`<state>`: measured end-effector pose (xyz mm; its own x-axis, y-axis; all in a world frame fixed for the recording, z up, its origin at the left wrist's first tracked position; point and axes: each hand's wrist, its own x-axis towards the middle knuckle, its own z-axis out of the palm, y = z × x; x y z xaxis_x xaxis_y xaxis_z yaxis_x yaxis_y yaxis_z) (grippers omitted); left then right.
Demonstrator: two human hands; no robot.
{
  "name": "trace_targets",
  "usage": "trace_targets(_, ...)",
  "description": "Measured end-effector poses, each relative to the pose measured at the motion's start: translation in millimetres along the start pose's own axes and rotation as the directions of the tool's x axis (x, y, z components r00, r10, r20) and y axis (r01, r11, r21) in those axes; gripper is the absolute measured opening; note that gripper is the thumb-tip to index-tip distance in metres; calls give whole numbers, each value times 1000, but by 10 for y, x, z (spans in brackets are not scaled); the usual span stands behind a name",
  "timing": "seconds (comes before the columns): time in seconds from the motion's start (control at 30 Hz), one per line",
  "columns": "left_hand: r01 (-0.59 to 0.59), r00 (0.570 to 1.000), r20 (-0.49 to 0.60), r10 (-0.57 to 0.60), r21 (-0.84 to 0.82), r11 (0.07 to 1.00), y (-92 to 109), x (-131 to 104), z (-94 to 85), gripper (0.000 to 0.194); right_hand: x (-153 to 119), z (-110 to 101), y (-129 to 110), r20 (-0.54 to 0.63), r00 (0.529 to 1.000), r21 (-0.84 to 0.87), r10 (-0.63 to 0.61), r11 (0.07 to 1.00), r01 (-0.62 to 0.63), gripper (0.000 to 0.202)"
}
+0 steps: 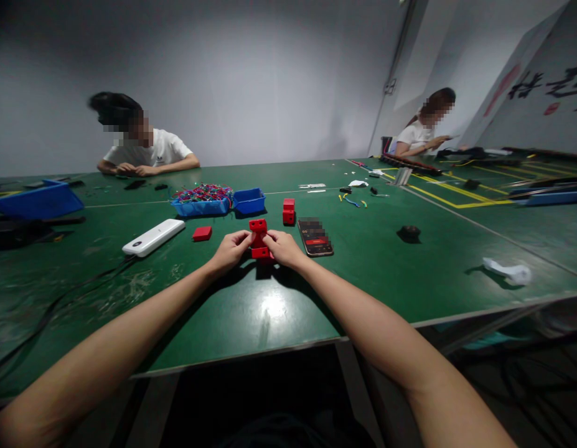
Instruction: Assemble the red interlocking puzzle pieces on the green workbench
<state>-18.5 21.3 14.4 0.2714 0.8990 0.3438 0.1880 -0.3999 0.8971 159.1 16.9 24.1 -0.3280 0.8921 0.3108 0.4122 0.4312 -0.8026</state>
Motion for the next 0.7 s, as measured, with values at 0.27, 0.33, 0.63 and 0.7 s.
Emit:
trace_targets(0.27, -3, 1000, 17, 3, 3, 1000, 19, -11, -2, 44, 19, -2, 31, -13, 1000, 20, -5, 1000, 6, 37)
trace_targets(0.33, -5, 1000, 25, 5, 20, 1000, 14, -15, -4, 44, 22, -2, 37, -12, 1000, 35, 16, 999, -16, 36)
trace_targets(0.63, -21, 1000, 21, 20, 48, 999, -3, -11, -7, 42, 17, -7, 15, -7, 999, 35, 36, 999, -36, 32)
trace_targets(0.7, -4, 1000, 11, 3, 28, 1000, 2, -5, -2, 42, 12, -2, 12, -6, 1000, 17, 29, 999, -29, 32)
